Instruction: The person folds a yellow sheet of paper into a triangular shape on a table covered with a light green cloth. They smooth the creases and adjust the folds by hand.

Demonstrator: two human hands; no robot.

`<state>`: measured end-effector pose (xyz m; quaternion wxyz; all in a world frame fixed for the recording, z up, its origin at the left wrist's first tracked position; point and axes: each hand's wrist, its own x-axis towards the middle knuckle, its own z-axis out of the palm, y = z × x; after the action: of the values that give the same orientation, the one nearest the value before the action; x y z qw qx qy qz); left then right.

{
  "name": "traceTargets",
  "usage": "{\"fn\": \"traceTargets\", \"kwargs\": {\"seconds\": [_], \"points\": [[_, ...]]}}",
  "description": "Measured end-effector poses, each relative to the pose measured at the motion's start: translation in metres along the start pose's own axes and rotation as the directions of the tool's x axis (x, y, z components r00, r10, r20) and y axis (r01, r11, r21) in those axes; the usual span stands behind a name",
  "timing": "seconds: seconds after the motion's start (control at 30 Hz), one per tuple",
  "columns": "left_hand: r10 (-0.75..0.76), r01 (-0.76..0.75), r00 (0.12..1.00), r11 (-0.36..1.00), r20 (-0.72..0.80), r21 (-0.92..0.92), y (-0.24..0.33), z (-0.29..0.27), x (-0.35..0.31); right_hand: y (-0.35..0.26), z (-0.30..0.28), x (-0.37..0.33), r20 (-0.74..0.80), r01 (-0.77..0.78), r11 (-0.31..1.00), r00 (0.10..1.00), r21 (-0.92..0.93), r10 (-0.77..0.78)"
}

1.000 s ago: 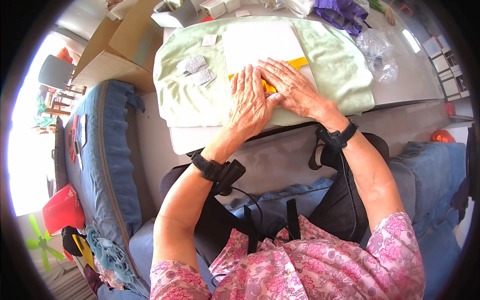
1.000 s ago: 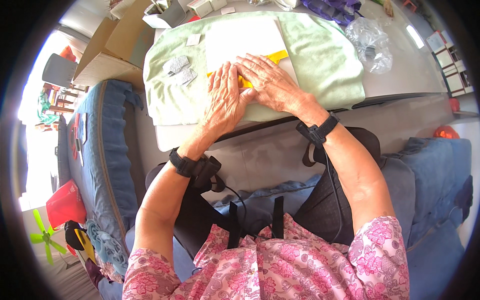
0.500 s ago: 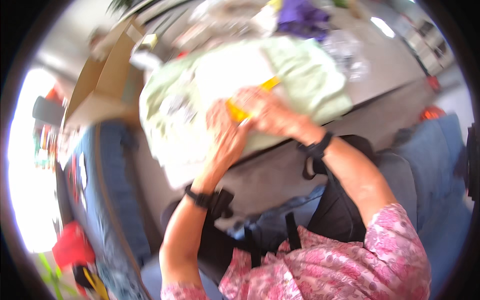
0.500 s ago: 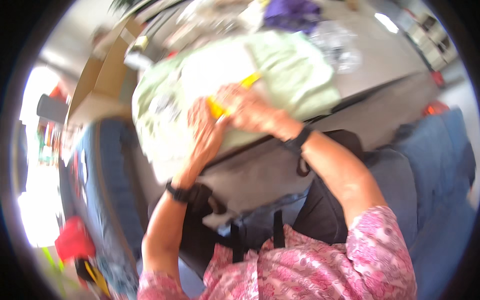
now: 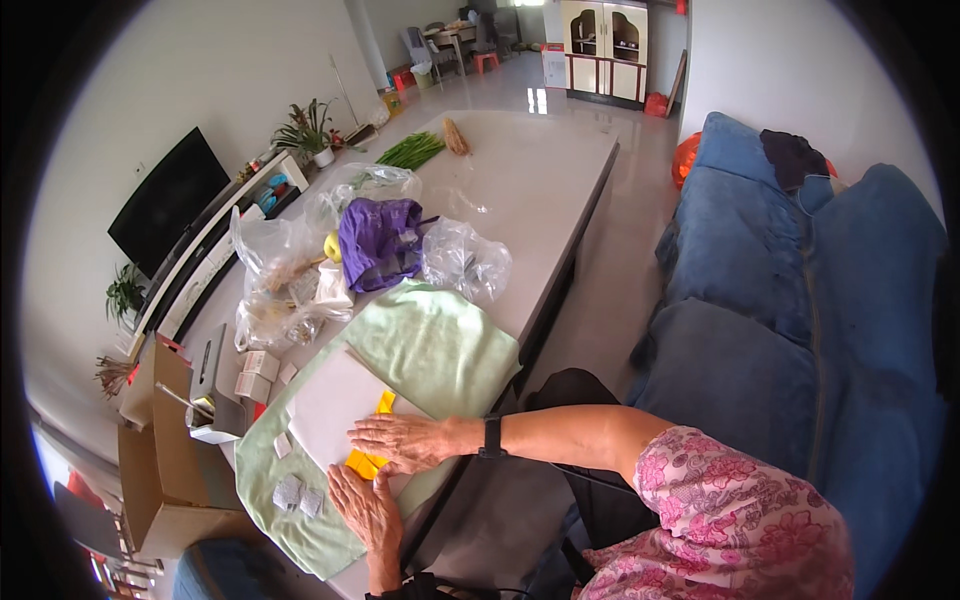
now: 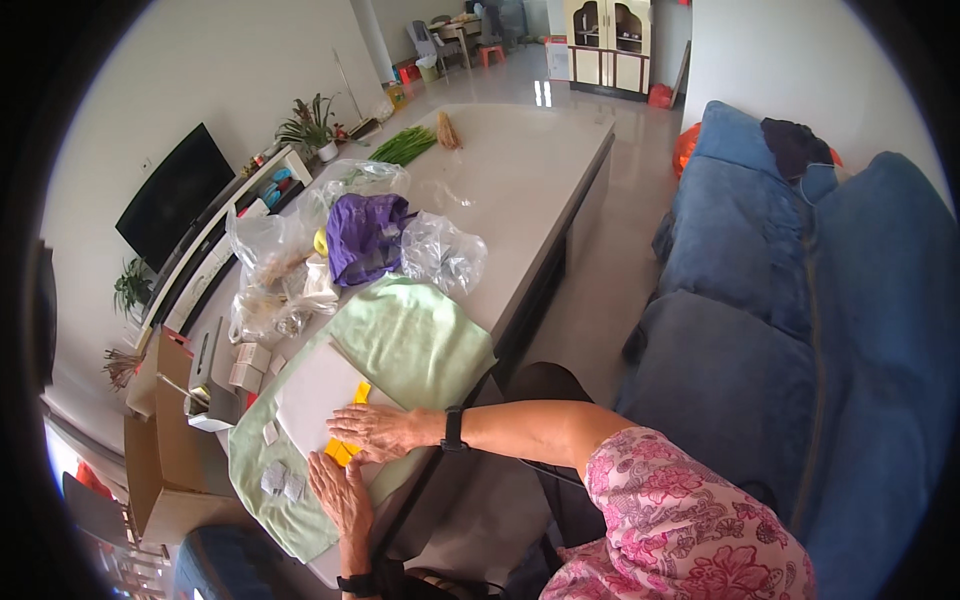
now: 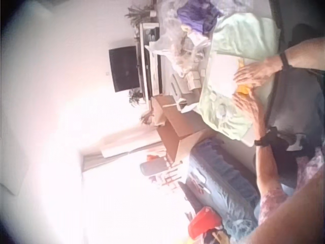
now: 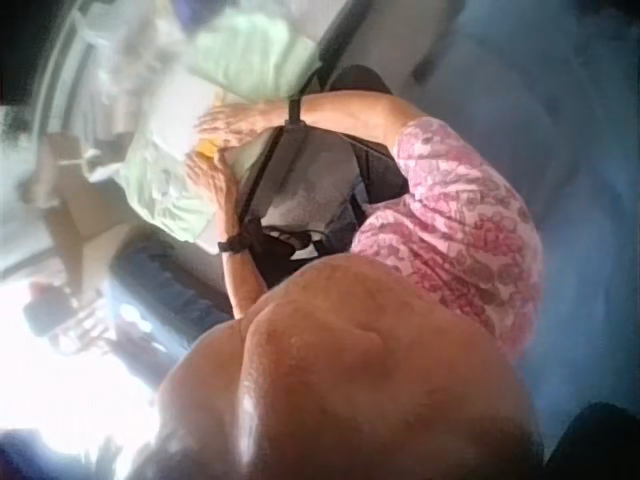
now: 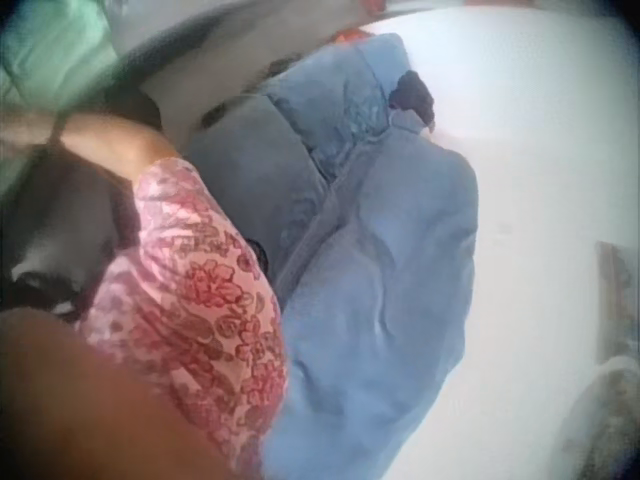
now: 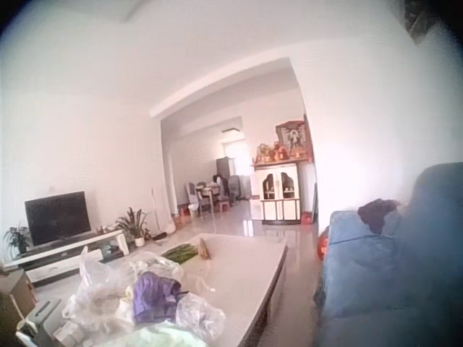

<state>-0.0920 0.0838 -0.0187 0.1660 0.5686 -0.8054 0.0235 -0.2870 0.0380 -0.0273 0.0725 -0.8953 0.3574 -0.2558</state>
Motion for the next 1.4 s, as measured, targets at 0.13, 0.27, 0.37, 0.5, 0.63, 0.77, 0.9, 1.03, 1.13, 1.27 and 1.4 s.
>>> {"fn": "traceTargets", "kwargs": {"seconds": [0.13, 0.27, 0.37, 0.5, 0.63, 0.77, 0.9, 1.03, 1.13, 1.27, 1.4], "points": [[-0.036, 0.038, 0.999, 0.998, 0.036, -0.057, 0.004, -0.009, 0.003, 0.004, -0.006, 0.000, 0.002, -0.050, 0.999, 0.999, 0.019, 0.050], [0.003, -0.002, 1.000, 0.998, 0.016, -0.062, -0.001, -0.008, 0.000, 0.009, -0.011, -0.002, -0.015, -0.077, 0.997, 0.997, -0.030, 0.076], [0.010, -0.009, 0.999, 0.999, 0.036, -0.039, -0.001, -0.007, 0.003, 0.009, -0.012, -0.005, -0.027, -0.080, 0.994, 0.997, -0.072, 0.078], [0.003, -0.001, 0.999, 0.999, 0.036, -0.037, 0.001, -0.009, 0.001, 0.023, -0.017, -0.007, -0.035, -0.143, 0.985, 0.989, -0.097, 0.141], [0.012, -0.010, 1.000, 0.998, 0.028, -0.061, 0.003, -0.010, 0.000, 0.033, -0.021, -0.013, 0.023, -0.242, 0.968, 0.970, -0.071, 0.244], [0.019, -0.017, 0.999, 0.998, 0.028, -0.061, 0.005, -0.010, 0.001, 0.041, -0.028, -0.020, 0.055, -0.242, 0.965, 0.967, -0.105, 0.248], [0.022, -0.021, 1.000, 0.997, 0.007, -0.072, 0.003, -0.010, 0.001, 0.041, -0.031, -0.019, 0.067, -0.228, 0.959, 0.968, -0.167, 0.241], [0.019, -0.018, 1.000, 0.996, 0.013, -0.082, -0.003, -0.007, 0.002, 0.045, -0.039, -0.016, 0.067, -0.167, 0.980, 0.982, -0.112, 0.175], [-0.008, 0.009, 1.000, 0.999, 0.026, -0.051, -0.006, -0.008, 0.001, 0.040, -0.045, -0.016, 0.061, -0.147, 0.982, 0.986, -0.123, 0.155], [0.045, -0.046, 0.999, 0.993, -0.014, -0.104, -0.007, -0.016, 0.002, 0.037, -0.053, -0.014, 0.202, -0.235, 0.963, 0.944, -0.135, 0.259], [0.083, -0.087, 0.994, 0.993, -0.066, -0.075, -0.014, -0.015, -0.003, 0.034, -0.051, -0.013, 0.212, -0.197, 0.965, 0.949, -0.175, 0.232]]}}
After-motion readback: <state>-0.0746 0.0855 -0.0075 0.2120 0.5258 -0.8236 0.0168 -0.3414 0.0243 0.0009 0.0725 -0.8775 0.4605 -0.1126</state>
